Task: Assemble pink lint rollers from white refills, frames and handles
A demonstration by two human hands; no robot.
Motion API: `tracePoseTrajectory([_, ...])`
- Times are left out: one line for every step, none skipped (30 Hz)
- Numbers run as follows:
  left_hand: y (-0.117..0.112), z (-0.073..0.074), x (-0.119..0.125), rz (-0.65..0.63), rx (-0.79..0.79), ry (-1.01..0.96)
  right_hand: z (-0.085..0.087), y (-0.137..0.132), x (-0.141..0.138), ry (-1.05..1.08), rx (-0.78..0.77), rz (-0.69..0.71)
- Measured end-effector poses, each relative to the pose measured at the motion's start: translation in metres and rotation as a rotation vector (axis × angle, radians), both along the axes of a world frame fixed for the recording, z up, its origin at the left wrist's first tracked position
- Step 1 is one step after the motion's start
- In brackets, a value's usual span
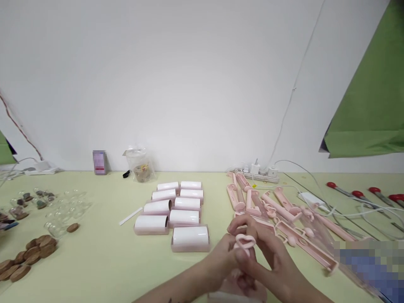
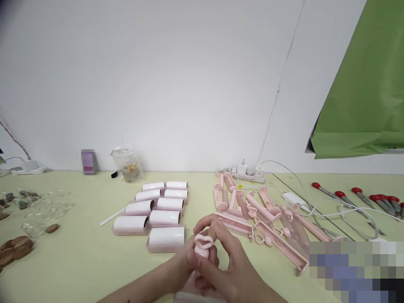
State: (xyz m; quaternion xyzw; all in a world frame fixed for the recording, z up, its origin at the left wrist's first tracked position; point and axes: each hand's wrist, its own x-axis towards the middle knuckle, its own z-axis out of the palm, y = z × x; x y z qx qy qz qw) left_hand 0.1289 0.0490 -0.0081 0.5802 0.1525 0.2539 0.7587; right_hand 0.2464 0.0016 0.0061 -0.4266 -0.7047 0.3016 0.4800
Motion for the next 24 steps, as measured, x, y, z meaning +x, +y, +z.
tracePoseTrajectory([-0.002, -0.004, 0.003, 0.023, -0.013, -0.019, 0.003, -0.001, 0.002, -0.035, 0.007, -0.008])
tracePoseTrajectory([-0.003, -0.01, 0.005, 0.041, -0.022, -0.043, 0.006, -0.002, 0.005, -0.074, 0.007, -0.008])
tracePoseTrajectory([-0.003, -0.016, 0.007, 0.04, -0.022, -0.069, 0.01, -0.003, 0.008, -0.119, 0.002, 0.003])
tracePoseTrajectory([-0.002, -0.022, 0.008, 0.027, -0.023, -0.09, 0.014, -0.003, 0.011, -0.167, -0.006, 0.021])
tracePoseTrajectory([0.0, -0.028, 0.009, 0.004, -0.033, -0.114, 0.017, -0.004, 0.014, -0.212, -0.013, 0.045])
tracePoseTrajectory([0.002, -0.034, 0.01, -0.023, -0.045, -0.142, 0.02, -0.004, 0.017, -0.248, -0.022, 0.063])
tracePoseTrajectory([0.004, -0.038, 0.01, -0.047, -0.056, -0.172, 0.022, -0.003, 0.018, -0.271, -0.034, 0.073])
tracePoseTrajectory([0.005, -0.042, 0.01, -0.067, -0.058, -0.197, 0.024, -0.002, 0.018, -0.276, -0.045, 0.079])
tracePoseTrajectory([0.006, -0.044, 0.01, -0.078, -0.049, -0.212, 0.025, 0.0, 0.017, -0.264, -0.052, 0.075])
tracePoseTrajectory([0.007, -0.045, 0.01, -0.075, -0.033, -0.219, 0.026, 0.002, 0.015, -0.246, -0.059, 0.072])
tracePoseTrajectory([0.007, -0.045, 0.01, -0.081, -0.018, -0.219, 0.027, 0.004, 0.012, -0.231, -0.069, 0.068])
tracePoseTrajectory([0.007, -0.044, 0.01, -0.083, -0.014, -0.215, 0.028, 0.007, 0.008, -0.224, -0.082, 0.072])
tracePoseTrajectory([0.006, -0.043, 0.01, -0.085, -0.022, -0.213, 0.029, 0.009, 0.004, -0.226, -0.099, 0.086])
tracePoseTrajectory([0.005, -0.041, 0.01, -0.084, -0.036, -0.217, 0.03, 0.011, 0.001, -0.23, -0.121, 0.099])
tracePoseTrajectory([0.004, -0.04, 0.011, -0.081, -0.059, -0.225, 0.03, 0.013, -0.002, -0.234, -0.141, 0.112])
tracePoseTrajectory([0.003, -0.04, 0.011, -0.078, -0.082, -0.23, 0.031, 0.014, -0.005, -0.237, -0.146, 0.12])
tracePoseTrajectory([0.003, -0.04, 0.012, -0.075, -0.099, -0.23, 0.031, 0.016, -0.006, -0.232, -0.134, 0.121])
tracePoseTrajectory([0.002, -0.041, 0.013, -0.069, -0.115, -0.229, 0.031, 0.017, -0.007, -0.22, -0.111, 0.121])
tracePoseTrajectory([0.002, -0.044, 0.015, -0.074, -0.129, -0.227, 0.031, 0.018, -0.008, -0.208, -0.081, 0.115])
tracePoseTrajectory([0.002, -0.048, 0.018, -0.074, -0.142, -0.227, 0.03, 0.019, -0.009, -0.198, -0.053, 0.11])
tracePoseTrajectory([0.002, -0.052, 0.02, -0.077, -0.151, -0.232, 0.03, 0.02, -0.009, -0.191, -0.033, 0.107])
tracePoseTrajectory([0.002, -0.057, 0.023, -0.075, -0.16, -0.245, 0.03, 0.02, -0.01, -0.185, -0.023, 0.105])
tracePoseTrajectory([0.002, -0.062, 0.025, -0.066, -0.172, -0.26, 0.031, 0.02, -0.01, -0.187, -0.017, 0.104])
tracePoseTrajectory([0.002, -0.067, 0.027, -0.055, -0.183, -0.277, 0.032, 0.02, -0.01, -0.194, -0.01, 0.105])
